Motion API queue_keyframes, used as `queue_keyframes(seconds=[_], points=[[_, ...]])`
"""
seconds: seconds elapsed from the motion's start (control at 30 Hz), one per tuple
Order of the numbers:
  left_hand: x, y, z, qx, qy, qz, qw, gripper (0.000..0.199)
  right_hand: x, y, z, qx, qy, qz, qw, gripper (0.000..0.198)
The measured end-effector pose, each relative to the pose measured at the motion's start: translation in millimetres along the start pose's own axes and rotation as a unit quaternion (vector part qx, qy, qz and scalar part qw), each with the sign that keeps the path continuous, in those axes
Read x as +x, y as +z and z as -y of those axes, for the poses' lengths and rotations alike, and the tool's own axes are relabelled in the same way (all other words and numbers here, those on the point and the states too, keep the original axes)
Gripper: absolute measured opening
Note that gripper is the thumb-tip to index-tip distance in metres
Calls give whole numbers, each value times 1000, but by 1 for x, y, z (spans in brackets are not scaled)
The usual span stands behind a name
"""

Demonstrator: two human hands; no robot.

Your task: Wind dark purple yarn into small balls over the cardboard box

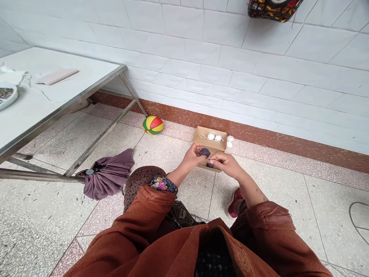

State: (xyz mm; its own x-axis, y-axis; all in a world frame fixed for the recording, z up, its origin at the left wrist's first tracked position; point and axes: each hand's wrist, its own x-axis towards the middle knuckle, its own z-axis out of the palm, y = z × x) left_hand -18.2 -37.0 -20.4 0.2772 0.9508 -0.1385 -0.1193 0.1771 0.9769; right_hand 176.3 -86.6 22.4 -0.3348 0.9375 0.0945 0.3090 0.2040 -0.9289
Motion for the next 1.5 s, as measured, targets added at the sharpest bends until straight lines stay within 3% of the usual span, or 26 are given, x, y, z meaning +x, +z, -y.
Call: queue_keyframes(seconds=[0.2, 0.37, 0.47, 0.57, 0.7, 0.87, 0.93, 1.07, 1.27, 1.37, 1.5], points=[[-5, -1, 4, 54, -23, 139, 989, 78, 11, -16, -9, 63, 40, -132, 988, 39], [-13, 1, -9, -21, -9, 259, 966, 93, 21, -11, -27, 49, 74, -155, 984, 39], [-16, 3, -15, -64, -9, 287, 956, 94, 23, -5, -34, 32, 79, -146, 986, 37], [-17, 4, -14, -108, -8, 252, 962, 78, 22, 1, -40, 17, 83, -121, 989, 35], [-12, 2, -10, -136, -4, 146, 980, 47, 20, 11, -44, -39, 80, -89, 992, 36], [-4, -3, -7, -83, -9, -1, 997, 40, 11, 20, -31, -85, -1, 2, 996, 36], [-2, -4, -5, -38, -16, -25, 999, 39, 8, 19, -23, -82, -33, 37, 995, 37], [-2, -3, 2, 21, -42, 39, 998, 50, 6, 7, -13, -28, -23, 13, 999, 37], [-8, 0, 0, -62, -19, 254, 965, 81, 14, -8, -27, -35, 14, -122, 992, 38], [-10, 2, -6, -126, -12, 240, 962, 70, 17, -4, -37, -58, 41, -123, 990, 38], [-8, 2, -7, -174, -21, 126, 976, 43, 17, 7, -43, -88, 35, -98, 991, 33]])
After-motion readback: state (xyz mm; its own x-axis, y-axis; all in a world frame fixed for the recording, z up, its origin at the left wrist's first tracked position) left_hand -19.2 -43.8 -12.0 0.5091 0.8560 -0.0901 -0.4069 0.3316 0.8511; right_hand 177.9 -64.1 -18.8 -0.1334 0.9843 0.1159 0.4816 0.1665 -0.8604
